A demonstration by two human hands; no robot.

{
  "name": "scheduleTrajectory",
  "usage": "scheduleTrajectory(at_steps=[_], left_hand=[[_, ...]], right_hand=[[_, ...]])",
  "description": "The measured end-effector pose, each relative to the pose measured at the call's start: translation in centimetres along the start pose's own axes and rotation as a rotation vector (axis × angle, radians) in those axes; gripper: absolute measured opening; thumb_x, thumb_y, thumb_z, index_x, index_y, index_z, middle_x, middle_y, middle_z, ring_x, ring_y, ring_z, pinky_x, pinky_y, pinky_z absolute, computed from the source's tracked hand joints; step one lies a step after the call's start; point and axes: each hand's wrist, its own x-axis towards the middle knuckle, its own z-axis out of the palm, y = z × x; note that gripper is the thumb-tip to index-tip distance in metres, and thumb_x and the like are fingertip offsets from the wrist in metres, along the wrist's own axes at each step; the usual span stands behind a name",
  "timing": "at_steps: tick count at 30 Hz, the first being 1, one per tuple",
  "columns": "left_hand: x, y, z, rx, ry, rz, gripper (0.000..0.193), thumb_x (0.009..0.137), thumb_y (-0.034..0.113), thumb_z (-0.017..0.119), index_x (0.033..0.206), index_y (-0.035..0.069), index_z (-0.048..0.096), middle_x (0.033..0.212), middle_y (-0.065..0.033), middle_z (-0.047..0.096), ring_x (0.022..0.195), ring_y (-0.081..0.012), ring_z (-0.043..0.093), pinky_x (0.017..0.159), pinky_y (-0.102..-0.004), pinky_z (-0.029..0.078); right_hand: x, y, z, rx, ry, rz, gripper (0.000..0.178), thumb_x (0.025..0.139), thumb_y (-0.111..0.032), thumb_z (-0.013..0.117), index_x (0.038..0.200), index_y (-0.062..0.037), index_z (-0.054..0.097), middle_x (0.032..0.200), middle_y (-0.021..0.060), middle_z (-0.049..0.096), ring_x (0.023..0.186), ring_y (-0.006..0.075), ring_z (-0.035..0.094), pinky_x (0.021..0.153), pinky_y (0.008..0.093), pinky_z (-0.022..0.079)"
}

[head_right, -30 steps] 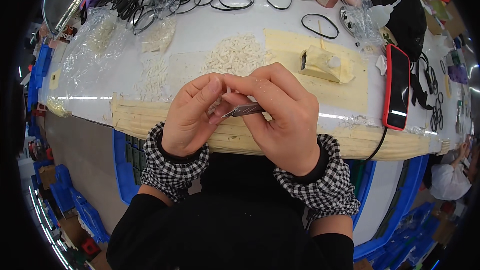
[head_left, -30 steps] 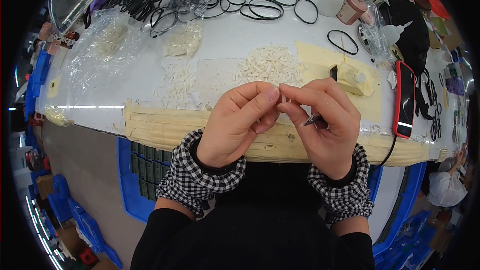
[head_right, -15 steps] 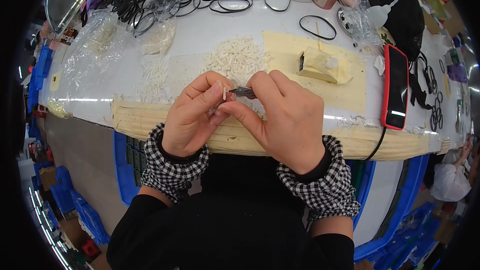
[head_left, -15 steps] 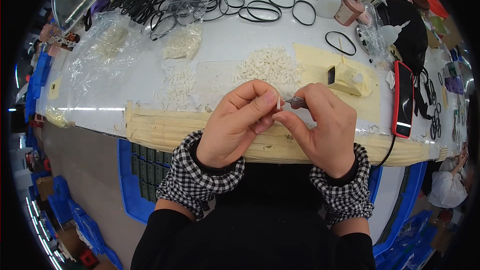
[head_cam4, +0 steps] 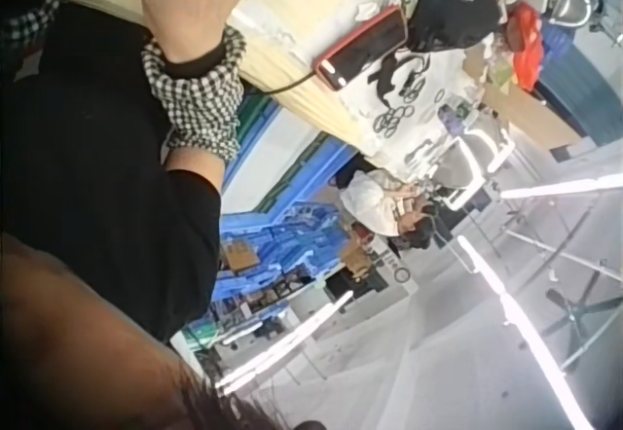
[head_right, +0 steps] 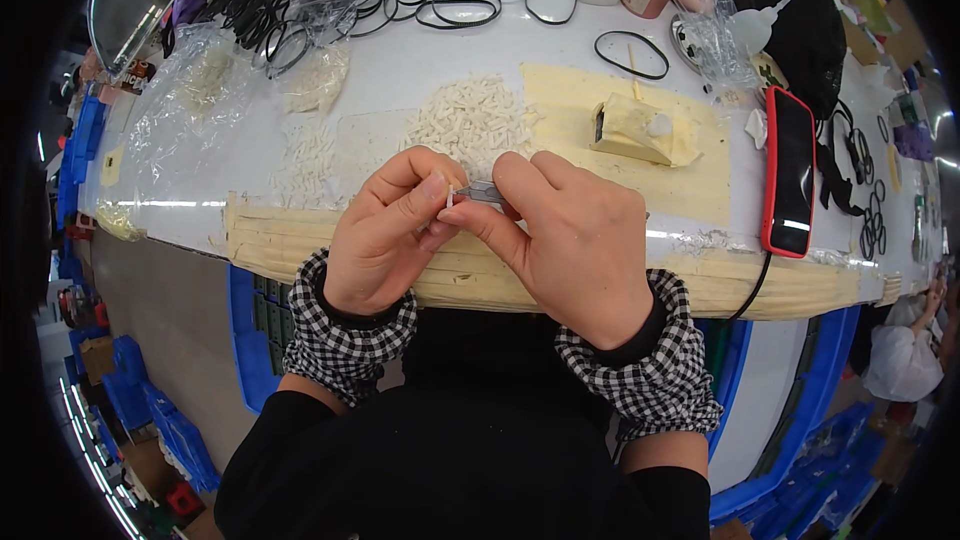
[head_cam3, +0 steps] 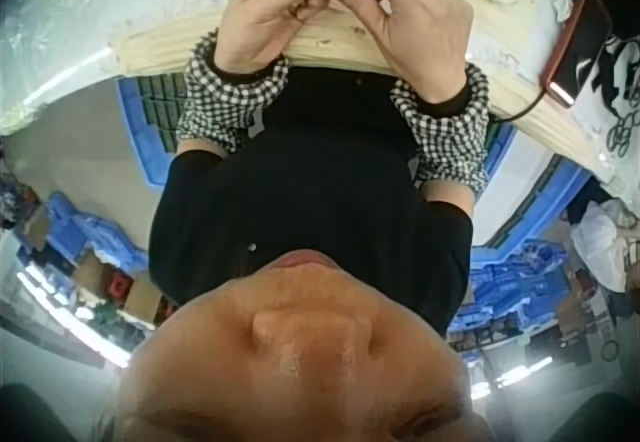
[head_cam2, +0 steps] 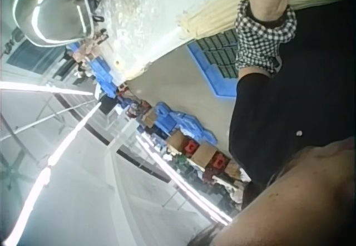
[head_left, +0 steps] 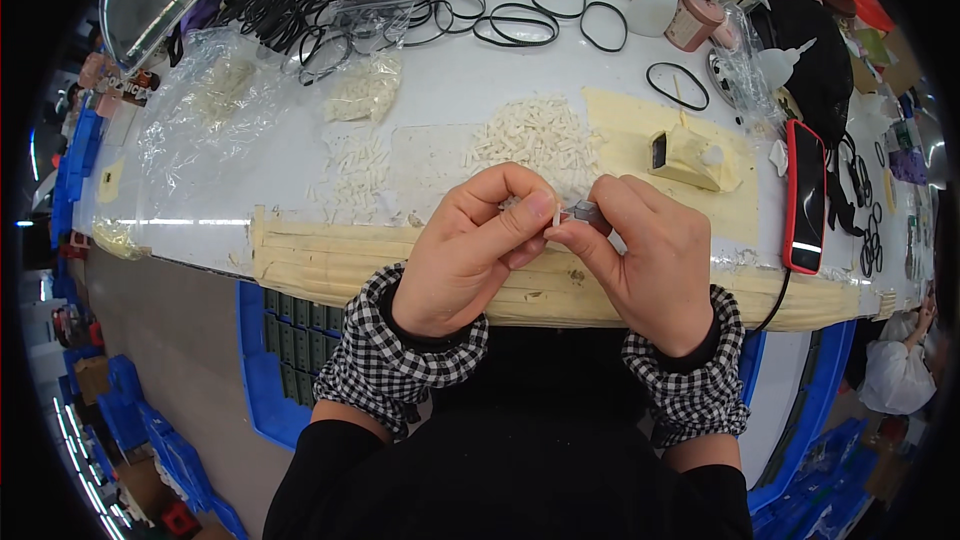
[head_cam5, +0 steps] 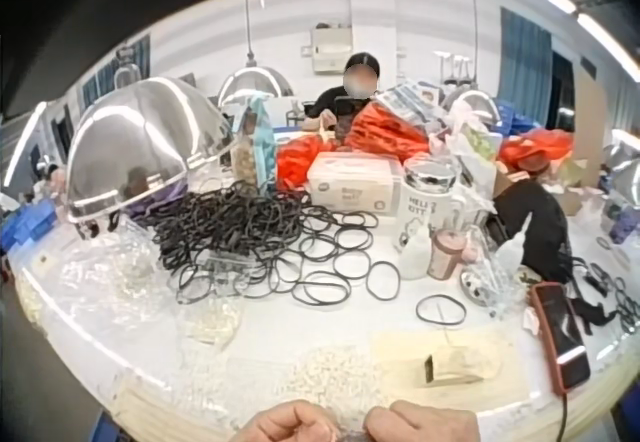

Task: Assembling small plastic components with tiny metal pins on a factory workbench.

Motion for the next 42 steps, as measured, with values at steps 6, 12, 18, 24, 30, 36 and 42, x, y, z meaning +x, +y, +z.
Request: scheduleTrajectory(at_steps=[6,12,18,24,30,36,42], left_hand=[[0.0,-0.1,-0.2,0.007,-0.018,0.001,0.010,0.097,0.016,0.052,0.094,0.006,0.055,0.089,0.0008,0.052,0.077,-0.0047,0.044,0.069,-0.0200,0.036],[0.0,0.0,0.1,0.035,0.007,0.003,0.012,0.096,0.018,0.053,0.092,0.006,0.055,0.088,0.0000,0.053,0.076,-0.0055,0.043,0.068,-0.0209,0.036],[0.4,0.1,-0.3,-0.252,0.098,0.130,0.018,0.095,0.018,0.046,0.097,0.002,0.054,0.088,-0.0070,0.056,0.075,-0.0132,0.048,0.065,-0.0239,0.039],[0.5,-0.1,-0.4,-0.351,0.117,0.145,0.022,0.095,0.018,0.039,0.101,0.000,0.050,0.094,-0.0121,0.053,0.076,-0.0168,0.044,0.064,-0.0252,0.038],[0.5,-0.1,-0.5,-0.376,0.121,0.149,0.019,0.095,0.016,0.039,0.099,0.001,0.050,0.094,-0.0113,0.052,0.076,-0.0166,0.044,0.064,-0.0252,0.038],[0.6,-0.2,-0.7,-0.362,0.107,0.145,0.020,0.096,0.020,0.045,0.098,0.002,0.053,0.091,-0.0097,0.056,0.076,-0.0170,0.048,0.064,-0.0259,0.039],[0.6,-0.1,-0.7,-0.342,0.119,0.153,0.018,0.096,0.018,0.045,0.097,0.002,0.053,0.090,-0.0090,0.056,0.075,-0.0165,0.048,0.063,-0.0255,0.039]], right_hand=[[-0.1,-0.1,-0.3,0.062,-0.055,0.040,0.038,0.080,-0.034,0.071,0.071,-0.0033,0.050,0.059,0.0086,0.045,0.049,0.0245,0.046,0.045,0.0332,0.035],[-0.1,-0.1,-0.5,0.084,-0.081,0.039,0.037,0.080,-0.032,0.072,0.071,-0.0031,0.051,0.059,0.0080,0.047,0.050,0.0231,0.047,0.046,0.0327,0.035],[0.0,0.9,-0.1,0.218,0.081,0.174,0.016,0.081,-0.011,0.071,0.080,-0.0023,0.057,0.069,0.0085,0.053,0.056,0.0198,0.053,0.051,0.0296,0.041],[-0.4,1.1,1.1,0.086,-0.022,0.112,0.015,0.076,-0.006,0.067,0.089,-0.0115,0.060,0.081,0.0029,0.054,0.063,0.0227,0.059,0.054,0.0332,0.046],[-0.2,1.1,1.2,0.038,-0.072,0.087,0.015,0.076,-0.008,0.068,0.089,-0.0122,0.061,0.081,0.0021,0.054,0.063,0.0226,0.059,0.053,0.0338,0.046],[-0.3,1.2,1.1,0.064,-0.083,0.117,0.014,0.076,-0.008,0.068,0.087,-0.0100,0.060,0.080,0.0039,0.054,0.064,0.0237,0.059,0.054,0.0335,0.045],[-0.4,1.7,0.1,0.238,-0.045,0.239,0.012,0.077,-0.004,0.069,0.085,-0.0010,0.060,0.075,0.0091,0.054,0.064,0.0238,0.056,0.057,0.0305,0.044]])
